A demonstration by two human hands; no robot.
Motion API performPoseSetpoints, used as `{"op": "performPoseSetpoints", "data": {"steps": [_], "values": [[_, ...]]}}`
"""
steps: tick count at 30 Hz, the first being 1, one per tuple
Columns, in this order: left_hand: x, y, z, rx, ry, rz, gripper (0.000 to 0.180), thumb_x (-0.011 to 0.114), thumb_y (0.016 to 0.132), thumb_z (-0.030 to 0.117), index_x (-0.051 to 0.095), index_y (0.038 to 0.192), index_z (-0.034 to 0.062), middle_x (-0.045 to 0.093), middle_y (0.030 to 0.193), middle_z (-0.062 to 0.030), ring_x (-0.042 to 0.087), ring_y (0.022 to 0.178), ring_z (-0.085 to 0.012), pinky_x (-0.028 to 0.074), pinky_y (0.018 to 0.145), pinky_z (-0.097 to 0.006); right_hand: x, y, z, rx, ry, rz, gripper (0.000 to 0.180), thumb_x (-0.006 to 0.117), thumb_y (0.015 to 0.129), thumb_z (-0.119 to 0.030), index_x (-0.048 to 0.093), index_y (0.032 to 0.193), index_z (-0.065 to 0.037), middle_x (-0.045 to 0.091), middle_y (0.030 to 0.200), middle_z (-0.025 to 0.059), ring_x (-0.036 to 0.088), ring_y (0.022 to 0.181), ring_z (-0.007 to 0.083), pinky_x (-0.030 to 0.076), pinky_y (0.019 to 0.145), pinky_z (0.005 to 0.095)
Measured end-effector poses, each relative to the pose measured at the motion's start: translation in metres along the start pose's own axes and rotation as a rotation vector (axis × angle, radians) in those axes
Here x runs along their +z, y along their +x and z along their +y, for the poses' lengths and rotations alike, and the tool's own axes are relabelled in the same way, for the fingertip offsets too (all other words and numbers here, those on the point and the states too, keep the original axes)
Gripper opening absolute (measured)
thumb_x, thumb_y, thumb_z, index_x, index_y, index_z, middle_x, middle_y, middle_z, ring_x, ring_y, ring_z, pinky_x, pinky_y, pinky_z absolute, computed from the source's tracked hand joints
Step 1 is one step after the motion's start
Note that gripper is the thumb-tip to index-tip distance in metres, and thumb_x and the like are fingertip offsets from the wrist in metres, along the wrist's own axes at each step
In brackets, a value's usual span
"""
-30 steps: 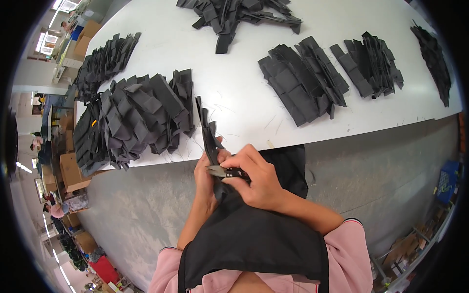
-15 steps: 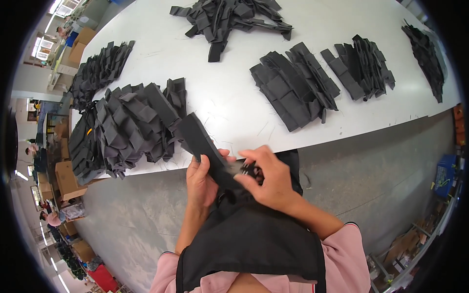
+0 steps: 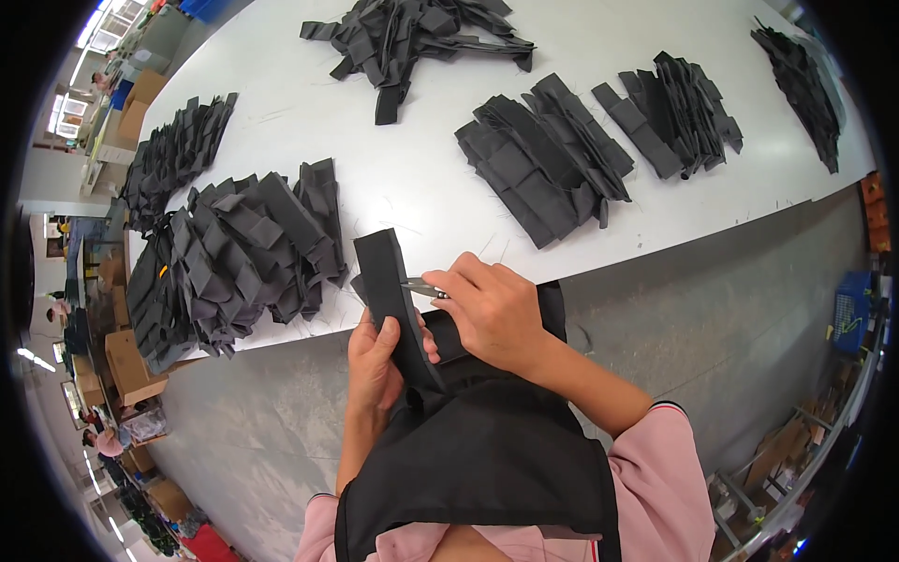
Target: Trimming excess threads and edges from black fabric components using thread snips.
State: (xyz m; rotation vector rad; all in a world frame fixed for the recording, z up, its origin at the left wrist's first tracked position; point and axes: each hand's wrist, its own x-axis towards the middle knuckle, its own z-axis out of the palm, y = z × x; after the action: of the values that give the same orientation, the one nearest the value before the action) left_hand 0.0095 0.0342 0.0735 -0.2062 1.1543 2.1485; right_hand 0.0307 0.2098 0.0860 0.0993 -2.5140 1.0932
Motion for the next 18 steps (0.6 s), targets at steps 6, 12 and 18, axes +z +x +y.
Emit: {"op": "performPoseSetpoints", "data": {"steps": [6,12,18], "values": [[0.003,0.001,0.001,-0.028,0.037,0.004,0.029,0.054,0.091,0.015,0.039,0.11,-0.0007,0.057,0.091,-0.0148,0.063,0.073,-0.0232,0.056,0.063,-0.036,0.002,-0.007,0.007,0.028,0.078,0.036,0.029,0.069,0.067,0.0,0.065,0.094,-0.008,0.055,0.074,0.006,0.054,0.058,0.0223,0.043,0.053,0.0315],[0.004,0.001,0.002,-0.036,0.056,0.045,0.032,0.058,0.089,0.014,0.039,0.11,-0.0015,0.058,0.09,-0.0145,0.063,0.072,-0.0218,0.056,0.063,-0.035,-0.005,-0.014,-0.003,0.038,0.033,0.045,0.031,0.069,0.067,-0.001,0.065,0.096,-0.007,0.055,0.077,0.0051,0.054,0.06,0.0215,0.043,0.054,0.0314],[0.006,0.001,0.003,-0.069,0.078,0.01,0.033,0.059,0.088,0.014,0.04,0.11,-0.0006,0.058,0.088,-0.0133,0.062,0.072,-0.0208,0.056,0.063,-0.035,-0.007,-0.015,-0.005,-0.022,-0.113,0.012,0.031,0.07,0.067,-0.004,0.065,0.097,-0.009,0.055,0.077,0.0042,0.053,0.06,0.0211,0.041,0.052,0.0308]]}}
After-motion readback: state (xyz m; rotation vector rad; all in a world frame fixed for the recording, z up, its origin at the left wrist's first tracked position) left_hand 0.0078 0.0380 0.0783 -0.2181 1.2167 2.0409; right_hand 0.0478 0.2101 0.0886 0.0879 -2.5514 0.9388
